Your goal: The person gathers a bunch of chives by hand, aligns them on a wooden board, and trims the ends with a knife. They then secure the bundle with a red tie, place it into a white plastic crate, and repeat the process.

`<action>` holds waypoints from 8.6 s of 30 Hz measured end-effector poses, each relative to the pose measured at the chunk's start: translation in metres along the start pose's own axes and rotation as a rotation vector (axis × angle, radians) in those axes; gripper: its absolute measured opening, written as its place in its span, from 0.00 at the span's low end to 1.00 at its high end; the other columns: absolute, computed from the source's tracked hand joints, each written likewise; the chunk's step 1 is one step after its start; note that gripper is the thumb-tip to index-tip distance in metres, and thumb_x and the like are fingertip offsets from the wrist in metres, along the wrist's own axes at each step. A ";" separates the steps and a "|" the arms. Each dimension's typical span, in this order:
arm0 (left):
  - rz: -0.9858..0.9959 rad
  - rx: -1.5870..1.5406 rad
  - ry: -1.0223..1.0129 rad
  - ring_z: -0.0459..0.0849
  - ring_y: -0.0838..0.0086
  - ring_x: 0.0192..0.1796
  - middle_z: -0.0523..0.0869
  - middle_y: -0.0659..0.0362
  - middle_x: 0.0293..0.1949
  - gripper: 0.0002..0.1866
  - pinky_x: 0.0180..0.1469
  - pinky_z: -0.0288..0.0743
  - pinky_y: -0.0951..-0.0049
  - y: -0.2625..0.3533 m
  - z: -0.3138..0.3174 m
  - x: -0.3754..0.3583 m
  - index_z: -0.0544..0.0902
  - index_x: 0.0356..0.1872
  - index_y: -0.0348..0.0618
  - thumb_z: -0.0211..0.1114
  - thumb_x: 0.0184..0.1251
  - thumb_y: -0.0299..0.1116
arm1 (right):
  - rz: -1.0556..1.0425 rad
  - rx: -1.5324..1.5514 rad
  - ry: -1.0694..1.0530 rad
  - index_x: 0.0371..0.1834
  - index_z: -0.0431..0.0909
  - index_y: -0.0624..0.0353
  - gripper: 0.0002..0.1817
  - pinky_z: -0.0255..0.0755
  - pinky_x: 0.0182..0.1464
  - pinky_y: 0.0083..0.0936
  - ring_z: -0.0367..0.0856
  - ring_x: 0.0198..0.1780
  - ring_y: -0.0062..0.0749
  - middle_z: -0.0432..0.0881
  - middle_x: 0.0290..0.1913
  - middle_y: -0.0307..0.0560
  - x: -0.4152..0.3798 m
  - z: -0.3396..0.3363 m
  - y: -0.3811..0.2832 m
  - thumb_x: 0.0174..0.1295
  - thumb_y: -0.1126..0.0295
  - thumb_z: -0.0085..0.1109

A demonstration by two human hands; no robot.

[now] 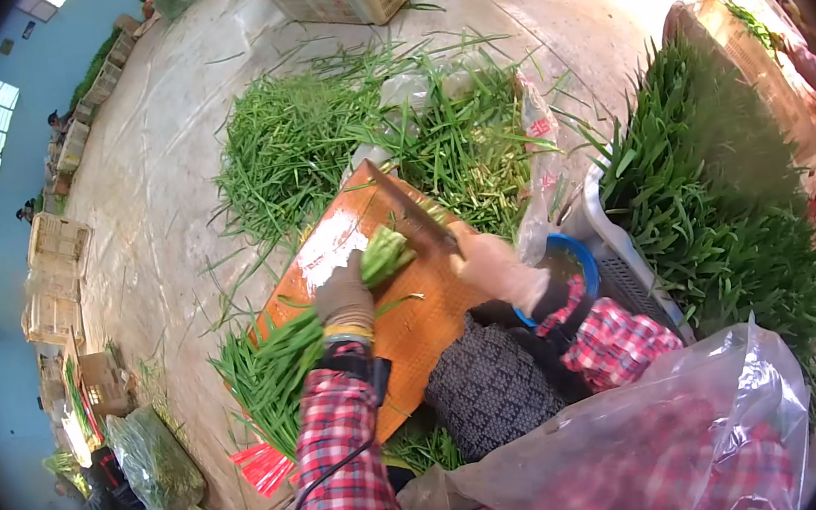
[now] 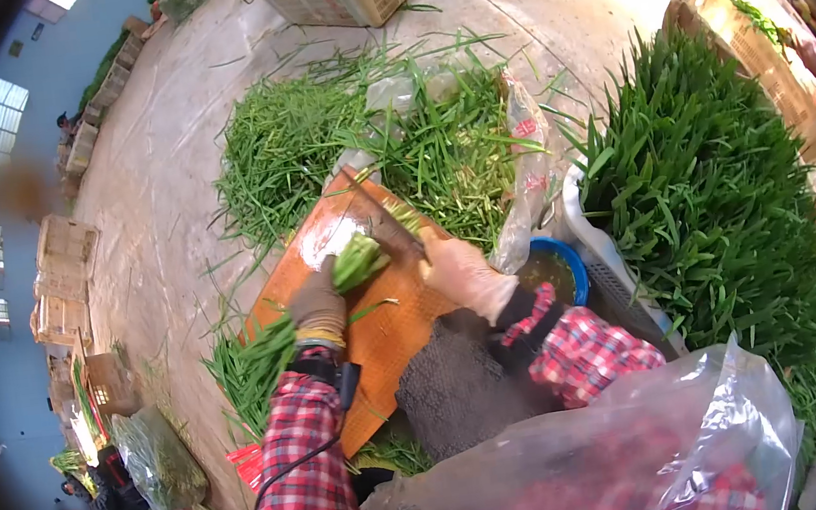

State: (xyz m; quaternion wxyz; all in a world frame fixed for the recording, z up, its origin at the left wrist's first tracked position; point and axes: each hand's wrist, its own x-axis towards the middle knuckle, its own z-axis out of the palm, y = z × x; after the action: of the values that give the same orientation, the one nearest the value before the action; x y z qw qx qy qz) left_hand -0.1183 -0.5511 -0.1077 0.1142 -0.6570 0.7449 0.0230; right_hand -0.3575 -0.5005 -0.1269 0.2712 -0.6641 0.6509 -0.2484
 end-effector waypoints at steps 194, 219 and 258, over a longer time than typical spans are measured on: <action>-0.735 -0.653 0.677 0.76 0.68 0.61 0.80 0.56 0.60 0.20 0.65 0.66 0.69 -0.287 0.015 -0.551 0.73 0.60 0.35 0.51 0.73 0.38 | -0.150 0.759 -1.212 0.74 0.55 0.57 0.34 0.72 0.42 0.22 0.80 0.48 0.27 0.75 0.60 0.44 -0.255 0.083 -0.263 0.68 0.56 0.53; -0.246 -2.424 1.416 0.77 0.59 0.58 0.81 0.50 0.54 0.17 0.65 0.67 0.53 -0.253 -0.007 -0.531 0.79 0.50 0.37 0.58 0.69 0.39 | -0.903 -0.898 -0.985 0.36 0.88 0.51 0.09 0.80 0.41 0.38 0.87 0.42 0.42 0.87 0.40 0.47 -0.234 0.069 -0.198 0.56 0.65 0.60; -0.237 -1.878 1.512 0.80 0.70 0.46 0.83 0.59 0.40 0.12 0.54 0.76 0.68 -0.262 -0.015 -0.544 0.82 0.41 0.42 0.60 0.67 0.40 | -0.829 0.281 -0.640 0.57 0.76 0.54 0.22 0.75 0.41 0.42 0.82 0.38 0.53 0.82 0.34 0.60 -0.245 0.006 -0.229 0.58 0.65 0.59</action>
State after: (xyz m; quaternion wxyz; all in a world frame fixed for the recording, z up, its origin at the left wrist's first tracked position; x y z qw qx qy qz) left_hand 0.1979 -0.0599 0.0465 -0.8697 -0.3954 0.2519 0.1544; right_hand -0.1930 -0.2544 0.0306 0.4213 -0.8652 0.1796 -0.2044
